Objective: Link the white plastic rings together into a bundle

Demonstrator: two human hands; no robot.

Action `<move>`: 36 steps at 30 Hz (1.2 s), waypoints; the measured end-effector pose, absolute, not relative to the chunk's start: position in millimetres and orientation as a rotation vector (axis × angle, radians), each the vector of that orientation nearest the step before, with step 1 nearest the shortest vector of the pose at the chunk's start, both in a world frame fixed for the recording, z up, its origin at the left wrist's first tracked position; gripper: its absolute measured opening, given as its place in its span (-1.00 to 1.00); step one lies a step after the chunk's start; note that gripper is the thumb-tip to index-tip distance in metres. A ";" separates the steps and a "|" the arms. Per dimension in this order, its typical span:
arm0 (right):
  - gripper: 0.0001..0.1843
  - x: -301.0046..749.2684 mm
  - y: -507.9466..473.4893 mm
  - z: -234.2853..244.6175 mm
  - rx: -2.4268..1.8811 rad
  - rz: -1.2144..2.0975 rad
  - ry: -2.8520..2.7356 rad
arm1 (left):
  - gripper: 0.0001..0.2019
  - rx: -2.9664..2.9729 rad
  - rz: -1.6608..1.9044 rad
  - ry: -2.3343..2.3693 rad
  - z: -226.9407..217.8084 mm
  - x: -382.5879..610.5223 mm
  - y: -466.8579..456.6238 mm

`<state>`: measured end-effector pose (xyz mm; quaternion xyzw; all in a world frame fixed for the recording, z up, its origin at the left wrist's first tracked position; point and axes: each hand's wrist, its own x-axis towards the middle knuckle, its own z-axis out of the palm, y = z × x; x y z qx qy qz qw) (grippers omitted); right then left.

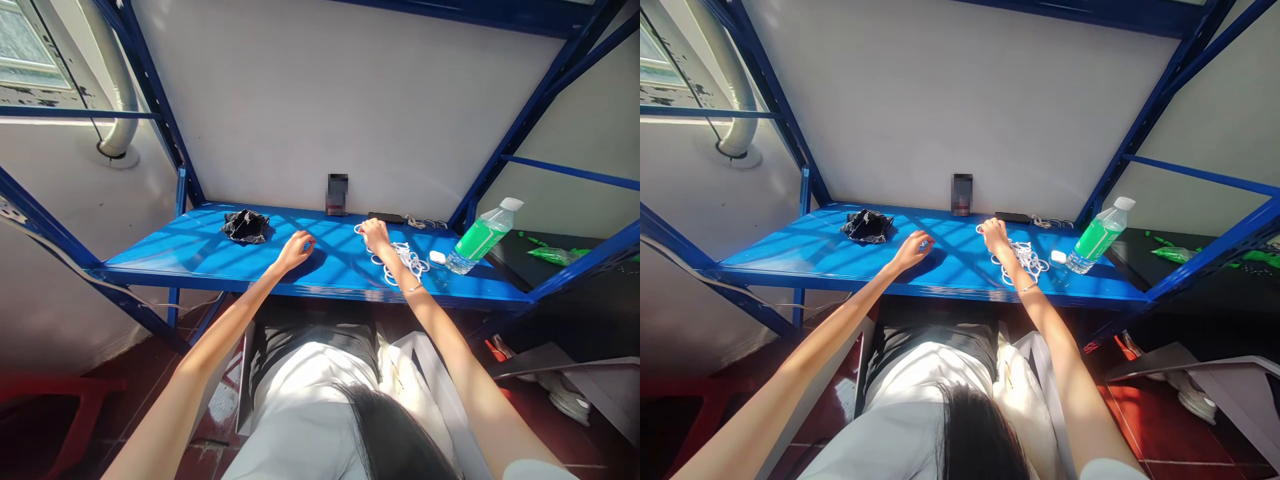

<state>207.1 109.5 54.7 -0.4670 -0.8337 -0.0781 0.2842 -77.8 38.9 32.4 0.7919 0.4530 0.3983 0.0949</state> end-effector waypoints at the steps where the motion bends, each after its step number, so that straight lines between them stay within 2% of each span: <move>1: -0.70 201.5 102.7 59.4 -1.218 -0.221 -2.276 | -0.77 2.274 1.200 1.307 32.7 -74.8 37.2; 7: -0.72 165.5 56.4 68.5 -0.779 -0.181 -2.503 | -0.51 1.767 1.206 1.055 31.9 -45.1 27.7; 11: -0.65 155.1 39.7 53.9 -0.651 -0.147 -2.573 | -0.44 1.658 1.188 0.938 30.9 -32.4 25.0; 14: -0.66 155.6 32.4 42.4 -0.667 -0.066 -2.536 | -0.42 1.687 1.176 0.944 30.6 -31.9 24.6; 19: -0.83 156.1 23.4 30.4 -0.727 0.287 -2.271 | -0.38 1.747 1.126 0.962 31.6 -33.8 21.4; 24: -0.70 154.7 27.4 26.6 -0.920 0.729 -1.988 | -0.39 1.817 1.000 0.913 33.3 -32.2 17.4; 31: -0.74 156.7 30.0 29.9 -0.984 1.037 -1.897 | -0.39 1.876 0.896 0.869 33.8 -29.9 14.9; 36: -0.73 157.1 23.9 35.7 -0.875 1.352 -1.925 | -0.43 1.831 0.849 0.751 39.4 -24.3 8.8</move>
